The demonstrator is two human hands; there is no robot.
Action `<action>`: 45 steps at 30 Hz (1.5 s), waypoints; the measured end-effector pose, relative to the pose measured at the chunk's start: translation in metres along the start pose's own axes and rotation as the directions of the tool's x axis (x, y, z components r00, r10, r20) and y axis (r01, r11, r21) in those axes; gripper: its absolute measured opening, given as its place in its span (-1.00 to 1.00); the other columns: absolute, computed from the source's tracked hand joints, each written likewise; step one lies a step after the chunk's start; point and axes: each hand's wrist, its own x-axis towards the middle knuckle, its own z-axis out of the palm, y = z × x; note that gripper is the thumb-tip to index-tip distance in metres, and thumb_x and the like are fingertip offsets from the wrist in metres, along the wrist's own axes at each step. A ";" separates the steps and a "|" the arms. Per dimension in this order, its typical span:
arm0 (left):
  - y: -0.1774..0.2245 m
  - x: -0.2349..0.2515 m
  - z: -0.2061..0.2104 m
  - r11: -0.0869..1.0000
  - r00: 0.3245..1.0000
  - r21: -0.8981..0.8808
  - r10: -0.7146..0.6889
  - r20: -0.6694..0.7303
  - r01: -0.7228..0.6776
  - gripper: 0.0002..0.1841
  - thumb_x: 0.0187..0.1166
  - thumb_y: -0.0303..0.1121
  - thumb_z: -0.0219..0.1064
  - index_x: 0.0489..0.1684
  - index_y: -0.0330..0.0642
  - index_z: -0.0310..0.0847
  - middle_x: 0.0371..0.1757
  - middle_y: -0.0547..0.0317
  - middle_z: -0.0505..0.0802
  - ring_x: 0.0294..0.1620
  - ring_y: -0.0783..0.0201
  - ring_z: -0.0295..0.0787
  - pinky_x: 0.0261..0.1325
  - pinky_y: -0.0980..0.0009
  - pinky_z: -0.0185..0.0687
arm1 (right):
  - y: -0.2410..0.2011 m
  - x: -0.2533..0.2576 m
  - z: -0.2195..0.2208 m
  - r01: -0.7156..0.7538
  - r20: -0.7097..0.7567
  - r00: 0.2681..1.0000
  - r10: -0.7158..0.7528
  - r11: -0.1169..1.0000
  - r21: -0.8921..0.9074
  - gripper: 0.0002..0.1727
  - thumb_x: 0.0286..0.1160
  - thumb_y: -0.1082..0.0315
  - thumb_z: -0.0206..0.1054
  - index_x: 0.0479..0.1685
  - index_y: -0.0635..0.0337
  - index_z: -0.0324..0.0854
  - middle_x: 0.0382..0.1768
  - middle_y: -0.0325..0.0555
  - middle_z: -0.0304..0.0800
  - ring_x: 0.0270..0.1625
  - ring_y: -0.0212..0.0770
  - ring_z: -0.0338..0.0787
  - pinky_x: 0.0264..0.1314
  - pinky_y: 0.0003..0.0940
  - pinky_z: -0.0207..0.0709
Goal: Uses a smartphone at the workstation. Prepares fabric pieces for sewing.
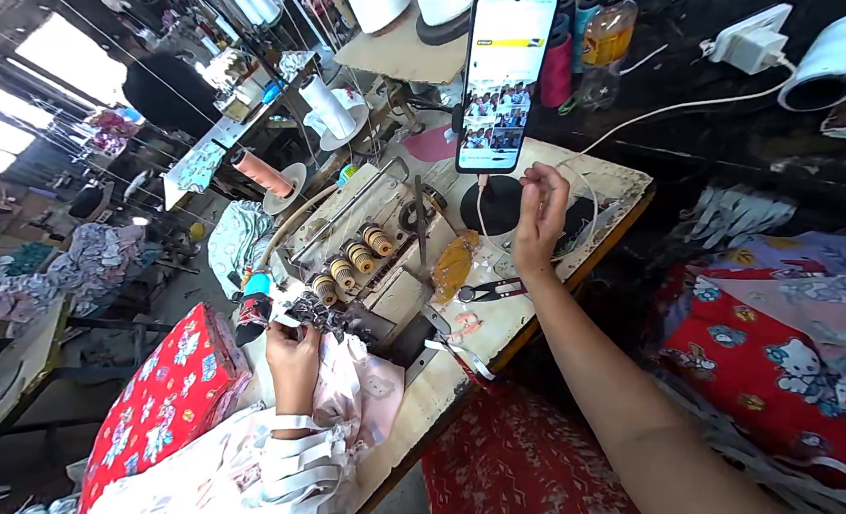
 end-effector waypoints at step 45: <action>0.005 -0.002 0.000 1.000 1.000 0.004 0.004 0.001 -0.004 -0.44 0.35 -0.58 0.38 0.37 -0.61 0.35 0.04 0.00 0.77 0.00 0.72 0.67 0.11 0.75 0.54 | -0.014 0.014 -0.001 0.044 -0.001 0.999 -0.044 0.997 0.061 -0.51 0.82 0.20 0.07 0.47 0.45 0.38 0.36 0.18 0.55 0.41 -0.21 0.63 0.43 -0.35 0.52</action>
